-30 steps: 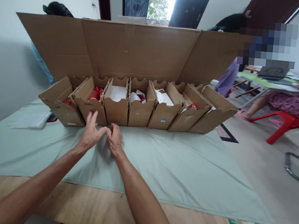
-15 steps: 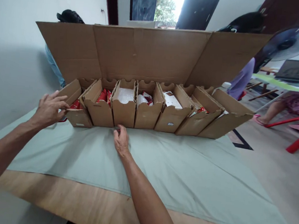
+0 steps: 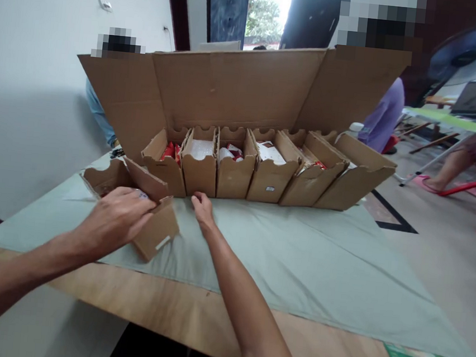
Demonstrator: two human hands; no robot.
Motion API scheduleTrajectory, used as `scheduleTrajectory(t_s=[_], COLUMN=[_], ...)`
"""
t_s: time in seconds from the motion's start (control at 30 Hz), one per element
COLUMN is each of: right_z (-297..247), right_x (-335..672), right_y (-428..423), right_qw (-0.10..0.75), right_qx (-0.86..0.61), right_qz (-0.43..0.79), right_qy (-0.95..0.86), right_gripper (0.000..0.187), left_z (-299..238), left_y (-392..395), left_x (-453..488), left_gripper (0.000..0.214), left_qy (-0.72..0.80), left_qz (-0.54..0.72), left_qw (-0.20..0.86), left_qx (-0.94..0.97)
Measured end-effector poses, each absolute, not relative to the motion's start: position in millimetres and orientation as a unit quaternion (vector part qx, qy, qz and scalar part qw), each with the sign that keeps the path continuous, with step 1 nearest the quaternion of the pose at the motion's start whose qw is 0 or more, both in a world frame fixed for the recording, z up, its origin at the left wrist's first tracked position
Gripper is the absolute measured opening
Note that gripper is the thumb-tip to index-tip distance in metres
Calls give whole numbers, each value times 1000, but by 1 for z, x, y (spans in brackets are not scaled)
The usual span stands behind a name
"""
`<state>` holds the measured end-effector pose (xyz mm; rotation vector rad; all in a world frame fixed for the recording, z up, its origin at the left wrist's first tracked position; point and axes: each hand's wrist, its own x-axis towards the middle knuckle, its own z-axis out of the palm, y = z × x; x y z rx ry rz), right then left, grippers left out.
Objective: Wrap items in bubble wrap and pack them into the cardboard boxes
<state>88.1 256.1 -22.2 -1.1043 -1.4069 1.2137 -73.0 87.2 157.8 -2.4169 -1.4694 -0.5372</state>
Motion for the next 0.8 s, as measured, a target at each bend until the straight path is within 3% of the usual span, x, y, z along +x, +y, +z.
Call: scheduleTrajectory(t_s=[0.2,0.27,0.37,0.6,0.8], right_z=[-6,0,8,16,11], right_x=[127,145,164,151,129], right_y=[221,203,171,102,90], right_qw=[441,443,442,418,459], right_qx=[-440,-436,-424,-417,-427], right_qz=[516,512,509,498,454], right_qy=[-588,-593,-605,-635,-633], right_gripper=[25,25,30,57,64], left_z=[195,194,170,80,66], left_y=[60,57,69,96,83], left_x=[-37,-70,-138,-185,-138], left_gripper=[26,29,44,44,59], left_qy=[-458,-510,-575,-616,-524], left_qz=[-443,-530,-699,-642,-685], left_qw=[54,71,-71,-331,-434], left_qx=[-769,-674,-419,-315,-261])
